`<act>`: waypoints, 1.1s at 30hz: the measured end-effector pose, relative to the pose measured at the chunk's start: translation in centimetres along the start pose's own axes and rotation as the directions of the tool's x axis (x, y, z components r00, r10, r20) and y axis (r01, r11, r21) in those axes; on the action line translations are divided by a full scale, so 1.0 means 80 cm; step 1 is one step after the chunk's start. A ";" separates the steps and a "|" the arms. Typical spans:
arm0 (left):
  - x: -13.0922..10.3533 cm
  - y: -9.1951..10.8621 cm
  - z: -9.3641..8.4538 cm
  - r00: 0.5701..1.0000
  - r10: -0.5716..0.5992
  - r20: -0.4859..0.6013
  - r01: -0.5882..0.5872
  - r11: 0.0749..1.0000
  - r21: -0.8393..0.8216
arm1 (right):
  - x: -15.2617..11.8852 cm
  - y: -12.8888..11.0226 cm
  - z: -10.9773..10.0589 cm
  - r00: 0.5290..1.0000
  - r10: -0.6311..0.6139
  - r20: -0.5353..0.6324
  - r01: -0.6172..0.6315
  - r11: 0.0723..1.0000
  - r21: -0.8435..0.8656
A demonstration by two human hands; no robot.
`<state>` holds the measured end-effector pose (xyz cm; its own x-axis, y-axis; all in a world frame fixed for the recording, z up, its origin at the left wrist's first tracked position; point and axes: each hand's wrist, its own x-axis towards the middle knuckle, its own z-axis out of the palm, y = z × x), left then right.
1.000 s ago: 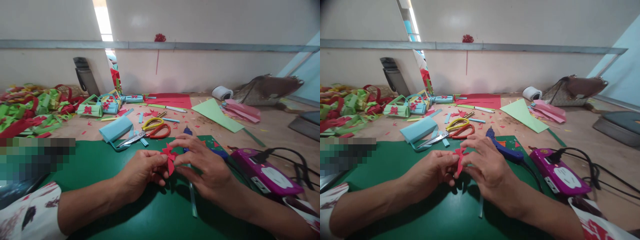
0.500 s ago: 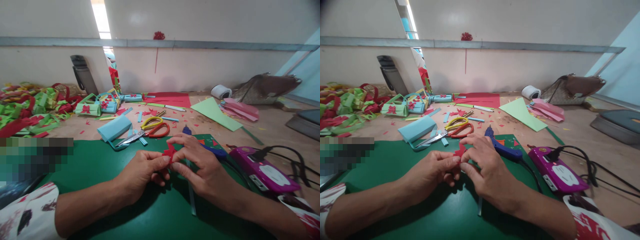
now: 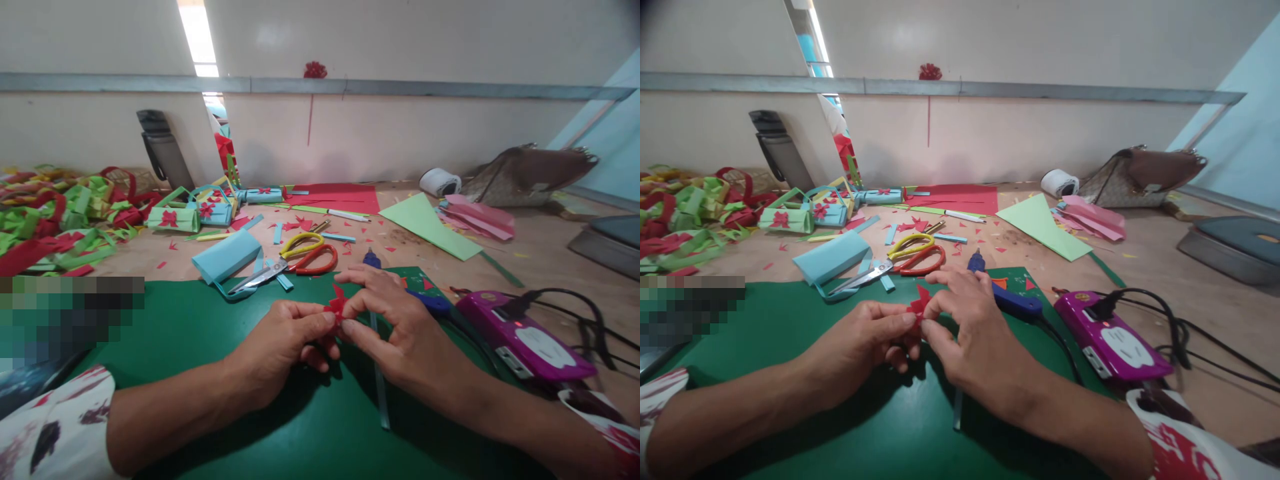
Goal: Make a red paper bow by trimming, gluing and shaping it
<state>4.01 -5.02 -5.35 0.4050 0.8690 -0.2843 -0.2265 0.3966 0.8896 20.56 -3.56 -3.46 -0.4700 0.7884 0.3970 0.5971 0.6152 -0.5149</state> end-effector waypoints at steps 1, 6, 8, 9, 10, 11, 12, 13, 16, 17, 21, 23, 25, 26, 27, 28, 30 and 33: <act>0.000 0.000 0.000 1.000 -0.002 -0.006 0.002 1.000 0.000 | 0.000 0.000 0.000 1.000 0.008 0.005 -0.008 1.000 0.014; 0.002 0.001 0.001 1.000 -0.015 -0.014 0.015 1.000 -0.006 | -0.001 0.001 -0.003 0.995 0.072 0.071 -0.080 0.990 0.118; 0.001 0.001 0.001 1.000 -0.017 -0.019 0.017 1.000 -0.005 | 0.000 0.001 -0.004 0.992 0.094 0.087 -0.106 0.982 0.155; 0.001 0.001 0.001 1.000 -0.016 -0.020 0.016 1.000 -0.005 | 0.000 0.001 -0.004 0.991 0.096 0.091 -0.110 0.980 0.166; 0.001 0.001 0.001 1.000 -0.015 -0.021 0.015 1.000 -0.005 | 0.001 0.001 -0.004 0.991 0.096 0.093 -0.111 0.979 0.173; 0.000 0.001 0.002 1.000 -0.013 -0.021 0.013 1.000 -0.004 | 0.002 0.001 -0.004 0.991 0.094 0.094 -0.110 0.978 0.175; 0.000 0.001 0.002 1.000 -0.009 -0.022 0.009 1.000 -0.003 | 0.002 0.001 -0.004 0.991 0.094 0.091 -0.109 0.979 0.173; 0.000 0.001 0.002 1.000 -0.007 -0.022 0.006 1.000 -0.002 | 0.002 0.000 -0.003 0.992 0.095 0.083 -0.108 0.980 0.170; 0.000 0.001 0.003 1.000 0.000 -0.023 0.000 1.000 0.001 | 0.002 0.000 -0.003 0.992 0.118 0.053 -0.125 0.981 0.146; 0.000 0.001 0.003 1.000 -0.002 -0.025 0.002 1.000 0.002 | 0.002 0.000 -0.002 0.991 0.126 0.048 -0.132 0.982 0.137; 0.001 0.000 0.002 0.999 -0.007 -0.038 0.007 1.000 0.009 | 0.000 -0.001 -0.003 0.988 0.150 0.040 -0.154 0.980 0.127; 0.001 0.000 0.002 0.999 -0.007 -0.042 0.007 1.000 0.016 | 0.001 -0.002 -0.004 0.987 0.156 0.038 -0.160 0.979 0.123; 0.001 0.000 0.002 0.999 -0.007 -0.046 0.008 1.000 0.022 | 0.002 -0.004 -0.005 0.986 0.163 0.039 -0.166 0.979 0.116; 0.000 0.000 0.002 0.999 -0.006 -0.046 0.007 1.000 0.024 | 0.003 -0.004 -0.005 0.985 0.170 0.042 -0.174 0.978 0.113; 0.000 0.000 0.002 0.999 -0.005 -0.045 0.006 1.000 0.024 | 0.004 -0.005 -0.006 0.983 0.178 0.047 -0.182 0.977 0.112; 0.000 0.001 0.002 0.999 -0.002 -0.043 0.003 1.000 0.023 | 0.005 -0.005 -0.006 0.981 0.186 0.055 -0.191 0.975 0.115; -0.001 0.001 0.002 0.999 0.004 -0.040 -0.003 1.000 0.017 | 0.006 -0.005 -0.006 0.977 0.201 0.065 -0.208 0.971 0.121; 0.000 0.000 0.003 0.999 0.010 -0.039 -0.010 1.000 0.019 | 0.006 -0.002 -0.005 0.978 0.200 0.067 -0.207 0.971 0.123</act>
<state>4.18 -5.11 -5.28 0.3674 0.8841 -0.2888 -0.2133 0.3824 0.8990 20.50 -3.33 -2.87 -0.3839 0.8933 0.2339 0.5968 0.4333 -0.6753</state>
